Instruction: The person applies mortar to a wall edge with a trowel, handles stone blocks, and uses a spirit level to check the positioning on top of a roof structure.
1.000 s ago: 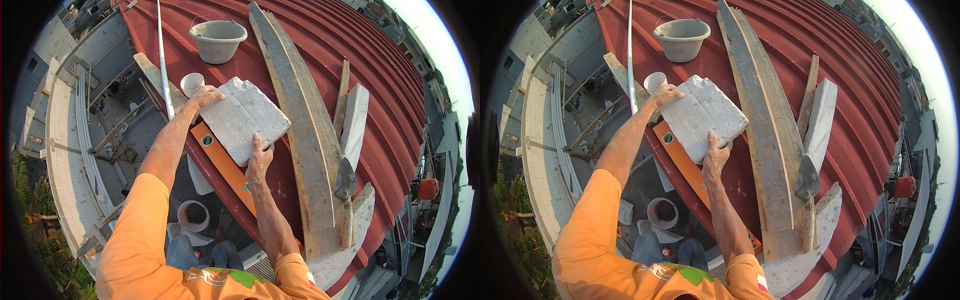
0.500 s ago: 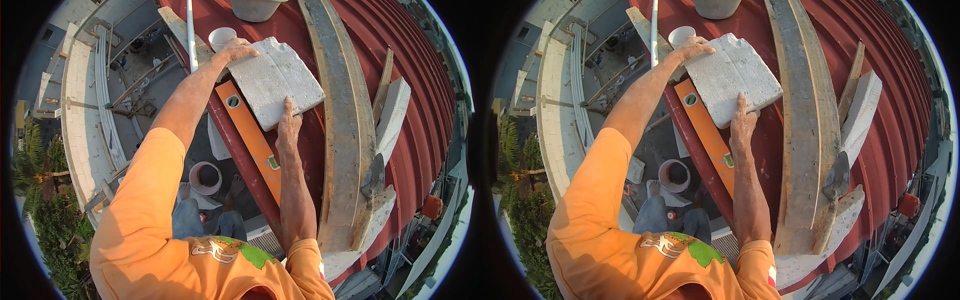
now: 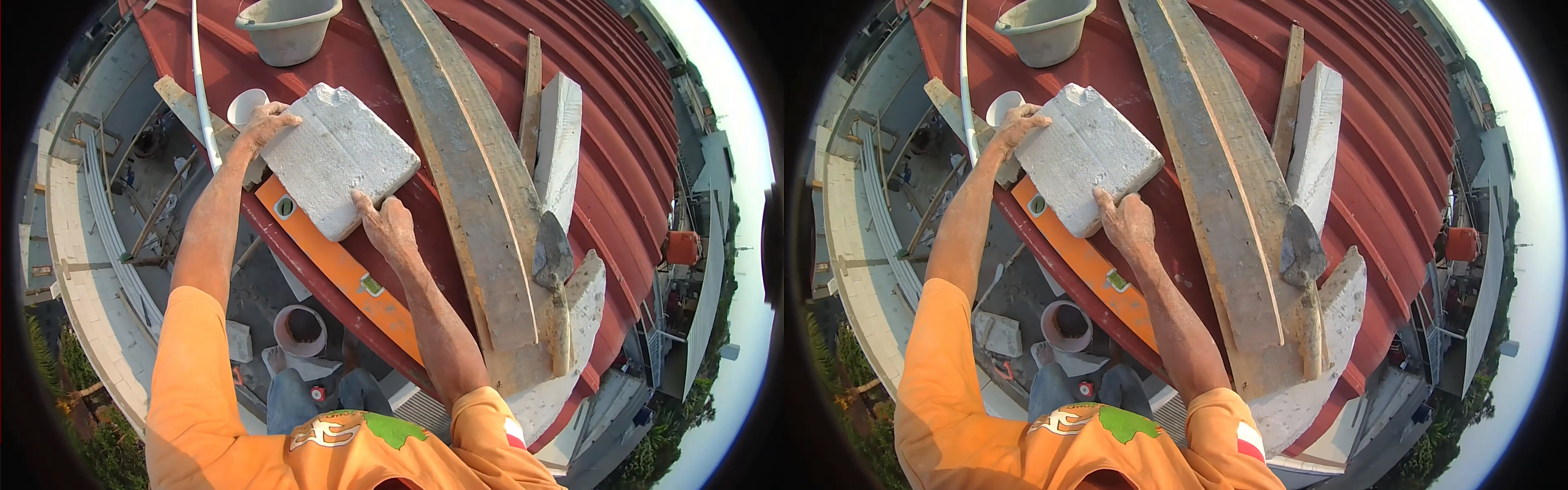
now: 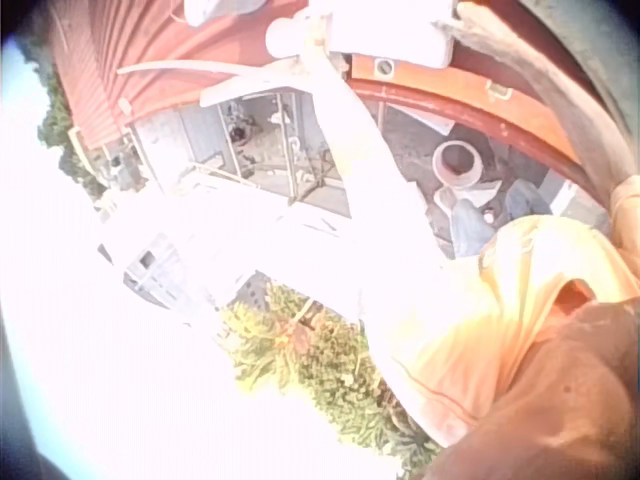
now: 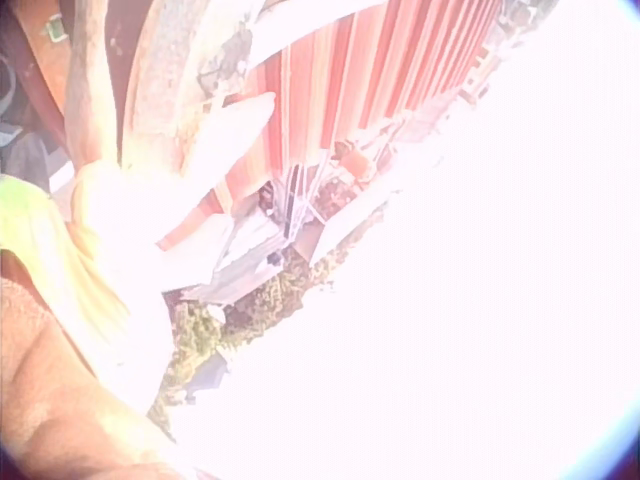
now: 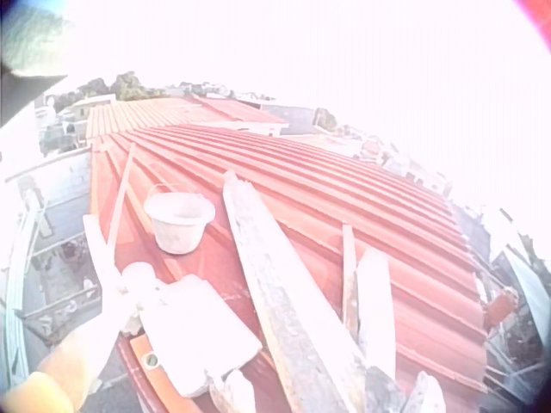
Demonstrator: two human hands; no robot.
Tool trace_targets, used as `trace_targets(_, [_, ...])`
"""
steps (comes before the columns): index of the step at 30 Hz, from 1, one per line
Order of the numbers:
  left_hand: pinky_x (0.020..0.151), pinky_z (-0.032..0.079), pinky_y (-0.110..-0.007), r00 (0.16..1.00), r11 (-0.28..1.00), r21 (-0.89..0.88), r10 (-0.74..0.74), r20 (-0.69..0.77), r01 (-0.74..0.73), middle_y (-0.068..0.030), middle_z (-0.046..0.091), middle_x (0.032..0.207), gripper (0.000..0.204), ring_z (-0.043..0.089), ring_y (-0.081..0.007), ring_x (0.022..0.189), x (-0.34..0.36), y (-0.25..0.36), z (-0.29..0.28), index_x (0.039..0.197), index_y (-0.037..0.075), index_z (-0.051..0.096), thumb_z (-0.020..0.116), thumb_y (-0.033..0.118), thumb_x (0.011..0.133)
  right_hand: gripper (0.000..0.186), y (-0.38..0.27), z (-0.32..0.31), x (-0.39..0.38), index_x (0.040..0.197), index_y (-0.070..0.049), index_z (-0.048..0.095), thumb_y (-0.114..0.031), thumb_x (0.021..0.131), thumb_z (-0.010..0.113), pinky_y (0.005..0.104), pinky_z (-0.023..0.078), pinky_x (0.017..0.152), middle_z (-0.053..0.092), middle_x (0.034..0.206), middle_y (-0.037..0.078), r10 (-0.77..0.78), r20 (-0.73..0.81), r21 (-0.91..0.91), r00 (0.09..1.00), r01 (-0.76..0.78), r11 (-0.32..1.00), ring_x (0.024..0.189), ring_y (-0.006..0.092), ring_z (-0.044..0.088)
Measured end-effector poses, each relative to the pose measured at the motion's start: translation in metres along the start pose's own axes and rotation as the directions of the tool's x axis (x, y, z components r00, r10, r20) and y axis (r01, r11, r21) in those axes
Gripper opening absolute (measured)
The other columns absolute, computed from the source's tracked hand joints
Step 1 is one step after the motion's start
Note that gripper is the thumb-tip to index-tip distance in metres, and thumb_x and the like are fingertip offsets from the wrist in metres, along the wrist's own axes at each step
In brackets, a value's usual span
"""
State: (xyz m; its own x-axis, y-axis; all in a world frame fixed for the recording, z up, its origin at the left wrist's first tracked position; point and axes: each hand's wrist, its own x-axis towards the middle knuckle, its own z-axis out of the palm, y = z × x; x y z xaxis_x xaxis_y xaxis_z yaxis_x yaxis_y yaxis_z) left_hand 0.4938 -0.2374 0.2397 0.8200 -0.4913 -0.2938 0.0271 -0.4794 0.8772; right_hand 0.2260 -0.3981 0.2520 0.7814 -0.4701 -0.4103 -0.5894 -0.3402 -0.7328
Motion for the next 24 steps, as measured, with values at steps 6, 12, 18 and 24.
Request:
trace_targets(6, [0.099, 0.044, -0.038, 0.996, 0.996, 0.074, 0.062, -0.061, -0.057, -0.0205, 0.062, 0.122, 0.065, 0.058, -0.0299, 0.115, 0.005, -0.013, 0.0, 0.125, -0.001, 0.06, 0.077, 0.031, 0.071, 0.062, -0.012, -0.055, -0.099, 0.124, 0.013, 0.049, -0.038, 0.093, 0.064, 0.0396, 0.057, 0.064, 0.062, 0.098, 0.024, -0.373, -0.286, -0.132, 0.883, 0.349, 0.928, 0.08, 0.0309, 0.068])
trace_targets(12, [0.105, 0.041, -0.041, 0.913, 0.915, 0.303, 0.34, -0.223, -0.267, -0.0278, 0.055, 0.131, 0.072, 0.053, -0.0358, 0.125, 0.003, -0.032, 0.004, 0.133, -0.004, 0.051, 0.075, 0.032, 0.075, 0.05, 0.004, -0.153, -0.154, 0.131, 0.002, 0.052, -0.026, 0.092, 0.066, 0.0369, 0.056, 0.078, 0.062, 0.108, 0.019, -0.368, -0.678, -0.428, 0.636, 0.065, 0.901, 0.093, 0.0242, 0.067])
trace_targets(18, [0.108, 0.039, -0.041, 0.825, 0.89, 0.173, 0.456, -0.334, -0.422, -0.0238, 0.055, 0.132, 0.054, 0.051, -0.0318, 0.127, -0.106, -0.008, 0.01, 0.132, -0.003, 0.051, 0.069, 0.026, 0.09, 0.059, 0.058, -0.215, -0.187, 0.132, 0.004, 0.049, -0.035, 0.09, 0.065, 0.0464, 0.047, 0.089, 0.061, 0.114, 0.025, -0.018, -0.602, -0.568, 0.798, -0.412, 0.713, 0.106, 0.0398, 0.06])
trace_targets(24, [0.109, 0.038, -0.044, 0.909, 0.981, 0.022, 0.188, -0.371, -0.193, -0.0187, 0.053, 0.136, 0.05, 0.048, -0.0286, 0.13, -0.258, -0.032, 0.006, 0.134, -0.001, 0.05, 0.067, 0.021, 0.091, 0.064, 0.081, -0.21, -0.211, 0.133, 0.002, 0.05, -0.035, 0.085, 0.07, 0.0465, 0.048, 0.089, 0.061, 0.112, 0.024, -0.022, -0.526, -0.574, 0.85, -0.336, 0.747, 0.106, 0.0388, 0.06])
